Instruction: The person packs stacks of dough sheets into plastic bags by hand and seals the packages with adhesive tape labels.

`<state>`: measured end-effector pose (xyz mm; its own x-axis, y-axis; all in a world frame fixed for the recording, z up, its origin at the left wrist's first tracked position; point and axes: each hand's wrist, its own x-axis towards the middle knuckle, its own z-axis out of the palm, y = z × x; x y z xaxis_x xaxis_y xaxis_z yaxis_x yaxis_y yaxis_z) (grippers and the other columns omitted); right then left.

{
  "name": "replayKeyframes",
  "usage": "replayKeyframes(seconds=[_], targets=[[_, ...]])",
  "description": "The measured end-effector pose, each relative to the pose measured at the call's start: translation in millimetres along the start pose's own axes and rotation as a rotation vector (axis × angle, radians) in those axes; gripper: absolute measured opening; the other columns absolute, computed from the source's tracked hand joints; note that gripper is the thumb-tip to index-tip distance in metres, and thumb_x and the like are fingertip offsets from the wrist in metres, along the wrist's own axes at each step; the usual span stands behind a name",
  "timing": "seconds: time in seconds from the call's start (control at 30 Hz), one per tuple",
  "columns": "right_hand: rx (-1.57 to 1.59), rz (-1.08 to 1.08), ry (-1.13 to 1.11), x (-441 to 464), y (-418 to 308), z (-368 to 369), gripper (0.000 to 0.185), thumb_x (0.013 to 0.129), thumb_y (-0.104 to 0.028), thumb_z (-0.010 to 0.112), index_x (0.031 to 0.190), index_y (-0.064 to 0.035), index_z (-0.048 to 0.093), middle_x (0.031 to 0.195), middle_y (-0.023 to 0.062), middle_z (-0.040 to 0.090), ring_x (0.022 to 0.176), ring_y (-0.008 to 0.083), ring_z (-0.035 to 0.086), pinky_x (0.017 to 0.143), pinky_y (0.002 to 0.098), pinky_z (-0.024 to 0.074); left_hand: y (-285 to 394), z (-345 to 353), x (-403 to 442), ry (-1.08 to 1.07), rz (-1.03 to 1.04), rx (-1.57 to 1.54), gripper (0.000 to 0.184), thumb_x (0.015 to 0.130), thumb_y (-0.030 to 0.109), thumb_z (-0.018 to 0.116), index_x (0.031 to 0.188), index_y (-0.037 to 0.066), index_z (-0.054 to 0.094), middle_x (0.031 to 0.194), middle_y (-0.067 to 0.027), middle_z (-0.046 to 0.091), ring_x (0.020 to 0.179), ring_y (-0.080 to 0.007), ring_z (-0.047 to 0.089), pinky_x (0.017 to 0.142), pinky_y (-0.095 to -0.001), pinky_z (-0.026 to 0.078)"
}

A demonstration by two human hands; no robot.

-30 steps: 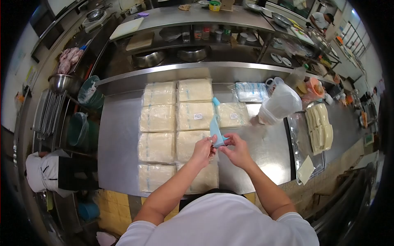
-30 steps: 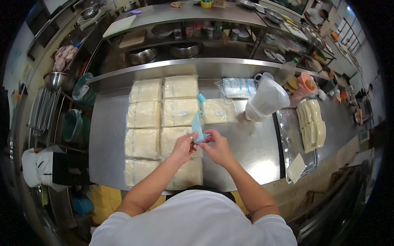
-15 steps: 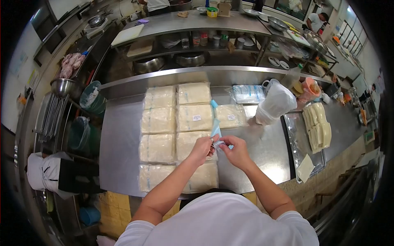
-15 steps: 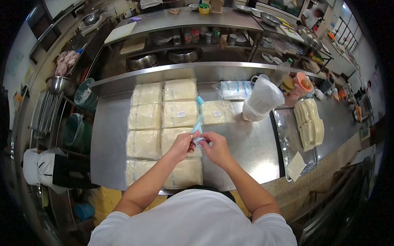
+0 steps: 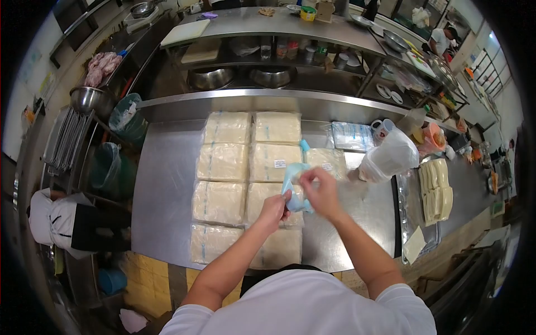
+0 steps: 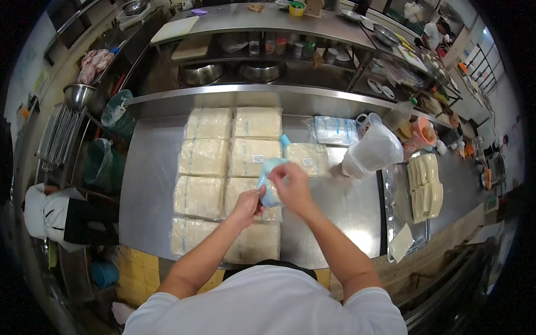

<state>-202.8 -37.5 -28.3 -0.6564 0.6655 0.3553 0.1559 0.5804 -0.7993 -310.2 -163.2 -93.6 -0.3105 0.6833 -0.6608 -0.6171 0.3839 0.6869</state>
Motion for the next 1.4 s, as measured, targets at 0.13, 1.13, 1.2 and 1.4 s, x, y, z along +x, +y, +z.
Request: replayKeyframes(seconds=[0.13,1.13,1.2,1.4], targets=[[0.042,0.378,-0.021,98.1,75.1,39.3,0.016,0.082,-0.015,0.075,0.087,0.0001,0.072,0.08,0.0127,0.072,0.074,0.0205,0.068,0.07,0.0352,0.0529,-7.5,-9.7,-0.7,-0.027,0.008,0.022,0.041,0.101,0.043,0.062,0.082,0.006,0.06,0.067,-0.0009,0.056,0.054,-0.0103,0.053,0.048,-0.027,0.039],[0.569,0.483,-0.125,-46.2,26.1,-27.8,0.031,0.085,0.002,0.074,0.111,0.0003,0.057,0.081,0.0026,0.064,0.072,0.0078,0.059,0.063,0.0252,0.0473,41.7,38.7,-0.8,-0.146,0.161,0.086,0.027,0.099,0.035,0.066,0.093,0.009,0.063,0.07,0.0024,0.059,0.053,-0.0069,0.051,0.048,-0.0226,0.036],[0.577,0.464,-0.108,-53.5,18.5,-35.6,0.032,0.085,0.002,0.074,0.112,-0.0006,0.057,0.079,0.0023,0.064,0.071,0.0079,0.057,0.063,0.0257,0.0468,36.9,43.0,-6.9,-0.164,0.155,0.129,0.027,0.098,0.034,0.067,0.09,0.009,0.063,0.069,0.0025,0.057,0.054,-0.0068,0.05,0.048,-0.0231,0.036],[0.426,0.312,-0.088,-73.6,4.1,-43.5,0.035,0.088,0.004,0.07,0.121,-0.0012,0.06,0.083,0.0024,0.066,0.072,0.0071,0.058,0.064,0.0241,0.0473,32.7,53.6,-38.2,-0.186,0.14,0.067,0.027,0.098,0.032,0.069,0.083,0.009,0.064,0.066,0.002,0.054,0.055,-0.0076,0.048,0.048,-0.0253,0.036]])
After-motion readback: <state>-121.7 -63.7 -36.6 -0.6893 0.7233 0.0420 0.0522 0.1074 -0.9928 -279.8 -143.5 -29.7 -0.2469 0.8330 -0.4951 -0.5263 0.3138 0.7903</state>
